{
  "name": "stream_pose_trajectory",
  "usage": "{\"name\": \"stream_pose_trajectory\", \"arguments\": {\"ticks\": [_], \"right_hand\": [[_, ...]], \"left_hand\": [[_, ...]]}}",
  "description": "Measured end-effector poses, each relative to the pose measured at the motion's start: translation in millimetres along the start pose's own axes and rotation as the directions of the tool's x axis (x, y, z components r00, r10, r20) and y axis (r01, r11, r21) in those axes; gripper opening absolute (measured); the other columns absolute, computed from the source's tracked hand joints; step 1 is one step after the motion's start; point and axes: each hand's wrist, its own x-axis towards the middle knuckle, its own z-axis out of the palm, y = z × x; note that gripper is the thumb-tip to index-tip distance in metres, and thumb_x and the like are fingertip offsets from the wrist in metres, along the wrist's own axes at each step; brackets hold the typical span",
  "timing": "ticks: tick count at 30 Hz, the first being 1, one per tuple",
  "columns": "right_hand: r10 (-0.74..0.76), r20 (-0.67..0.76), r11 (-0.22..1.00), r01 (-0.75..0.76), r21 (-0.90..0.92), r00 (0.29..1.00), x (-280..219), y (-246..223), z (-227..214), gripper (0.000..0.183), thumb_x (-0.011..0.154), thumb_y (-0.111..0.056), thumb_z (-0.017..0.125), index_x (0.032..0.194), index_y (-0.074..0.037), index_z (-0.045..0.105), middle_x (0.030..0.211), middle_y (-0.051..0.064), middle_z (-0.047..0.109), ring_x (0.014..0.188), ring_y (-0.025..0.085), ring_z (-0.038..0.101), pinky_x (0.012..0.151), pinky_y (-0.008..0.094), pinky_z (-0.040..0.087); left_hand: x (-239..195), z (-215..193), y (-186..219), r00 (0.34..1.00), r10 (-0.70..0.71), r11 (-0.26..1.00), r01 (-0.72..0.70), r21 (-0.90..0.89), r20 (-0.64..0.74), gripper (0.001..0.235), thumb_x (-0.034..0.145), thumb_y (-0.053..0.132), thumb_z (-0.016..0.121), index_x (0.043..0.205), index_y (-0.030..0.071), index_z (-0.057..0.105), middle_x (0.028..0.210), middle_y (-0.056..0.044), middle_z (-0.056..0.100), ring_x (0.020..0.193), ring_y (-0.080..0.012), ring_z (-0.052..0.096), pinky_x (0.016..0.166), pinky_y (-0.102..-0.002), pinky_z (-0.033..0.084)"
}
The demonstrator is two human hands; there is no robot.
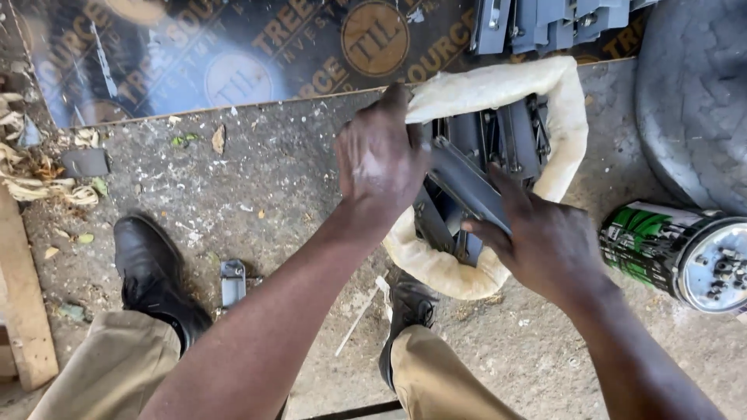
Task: Picking up metal brackets from a pile on the floor and placing them into a white sack for organization.
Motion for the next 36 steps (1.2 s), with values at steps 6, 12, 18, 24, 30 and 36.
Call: {"name": "stream_pose_trajectory", "arguments": {"ticks": [6,12,18,24,30,36], "right_hand": [[-0.070,-0.022,0.993,0.068,-0.095,0.997,47.2,-24.5,17.0,0.082,0.099,-0.057,0.060,0.161,-0.008,0.039,0.075,0.005,0.077,0.036,0.008,0.057,0.030,0.024,0.045],[-0.165,-0.025,0.976,0.160,-0.150,0.986,52.7,-33.3,28.3,0.070,0.095,-0.042,0.059,0.156,-0.010,0.044,0.063,0.010,0.070,0.054,0.031,0.072,0.048,0.040,0.054],[-0.188,-0.211,0.916,0.094,-0.389,0.959,55.7,-32.3,70.0,0.083,0.094,-0.047,0.057,0.160,-0.001,0.037,0.067,0.012,0.065,0.057,0.029,0.070,0.058,0.041,0.051],[-0.181,-0.001,0.948,0.174,-0.266,0.984,74.7,-26.3,84.2,0.068,0.104,-0.030,0.052,0.160,0.002,0.031,0.067,0.009,0.071,0.063,0.027,0.072,0.077,0.039,0.049],[-0.229,0.006,0.907,0.216,-0.361,0.973,69.0,-10.3,96.4,0.048,0.098,-0.030,0.060,0.142,-0.011,0.061,0.072,0.004,0.072,0.060,0.022,0.064,0.074,0.047,0.047],[-0.017,-0.392,0.993,0.062,0.102,0.920,28.1,-53.0,9.0,0.038,0.108,-0.026,0.047,0.138,-0.010,0.063,0.110,0.014,0.064,0.079,0.030,0.064,0.067,0.046,0.053]], "left_hand": [[-7.3,-4.6,4.0,0.979,0.106,0.993,-0.112,-0.025,-0.172,0.010,0.084,0.000,0.057,0.081,0.008,0.054,0.055,-0.005,0.057,0.042,-0.0194,0.053,0.035,-0.040,0.048],[-6.0,-12.3,-1.8,0.977,0.045,0.984,-0.080,-0.160,-0.210,0.013,0.076,0.000,0.066,0.079,0.011,0.062,0.055,-0.007,0.060,0.055,-0.0343,0.070,0.051,-0.046,0.051],[-8.7,-26.1,-3.1,0.995,-0.007,0.957,-0.021,-0.290,-0.098,0.010,0.084,0.003,0.066,0.091,0.009,0.070,0.063,-0.015,0.066,0.062,-0.0409,0.071,0.049,-0.049,0.047],[-32.6,-53.0,-22.9,0.981,0.075,0.878,-0.150,-0.455,-0.179,0.032,0.095,0.011,0.073,0.125,0.001,0.067,0.078,-0.014,0.067,0.065,-0.0240,0.070,0.048,-0.032,0.058],[-173.7,-5.2,-214.1,0.606,-0.641,0.744,0.642,-0.185,-0.471,0.059,0.092,0.031,0.082,0.137,0.005,0.053,0.128,-0.021,0.055,0.126,-0.0410,0.052,0.107,-0.054,0.041],[-326.4,-3.3,-281.4,0.607,-0.658,0.400,0.783,0.476,-0.445,0.098,0.071,0.033,0.077,0.152,-0.004,0.037,0.147,-0.032,0.031,0.131,-0.0555,0.031,0.097,-0.066,0.040]]}}
